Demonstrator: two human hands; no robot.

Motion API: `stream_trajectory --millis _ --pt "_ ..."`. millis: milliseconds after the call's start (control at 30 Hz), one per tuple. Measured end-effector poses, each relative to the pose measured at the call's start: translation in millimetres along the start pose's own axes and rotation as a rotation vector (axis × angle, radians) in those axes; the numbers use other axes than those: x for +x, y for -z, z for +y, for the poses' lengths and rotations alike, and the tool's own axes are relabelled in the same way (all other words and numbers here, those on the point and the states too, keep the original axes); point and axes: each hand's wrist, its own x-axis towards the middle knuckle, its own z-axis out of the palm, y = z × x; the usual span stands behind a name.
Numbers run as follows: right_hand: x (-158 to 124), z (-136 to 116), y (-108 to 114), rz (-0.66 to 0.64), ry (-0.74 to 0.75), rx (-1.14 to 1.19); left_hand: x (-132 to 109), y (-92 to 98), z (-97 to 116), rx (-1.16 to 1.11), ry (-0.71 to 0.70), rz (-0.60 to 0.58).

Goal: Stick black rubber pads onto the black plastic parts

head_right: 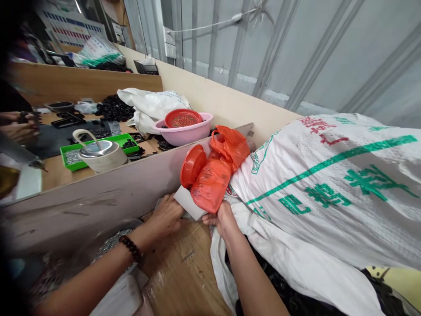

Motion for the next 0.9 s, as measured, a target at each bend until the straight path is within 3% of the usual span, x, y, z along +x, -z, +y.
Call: stream_trajectory --millis 300,567,733,900 --pt "-5.9 -3.9 -4.2 0.032 0.0 0.021 -28.4 -16.3 53.0 0.047 0.465 0.201" --pt "-4.8 -5.3 -3.9 0.033 0.041 0.049 -9.1 -10.4 37.5 0.001 0.459 0.197" --pt "-2.2 -7.4 -4.2 0.035 0.093 0.067 11.3 -4.6 48.9 -0.096 0.485 0.229" --pt "-4.4 -6.9 -4.7 0.029 0.115 0.061 -6.7 -14.0 57.4 -0.24 0.615 0.301"
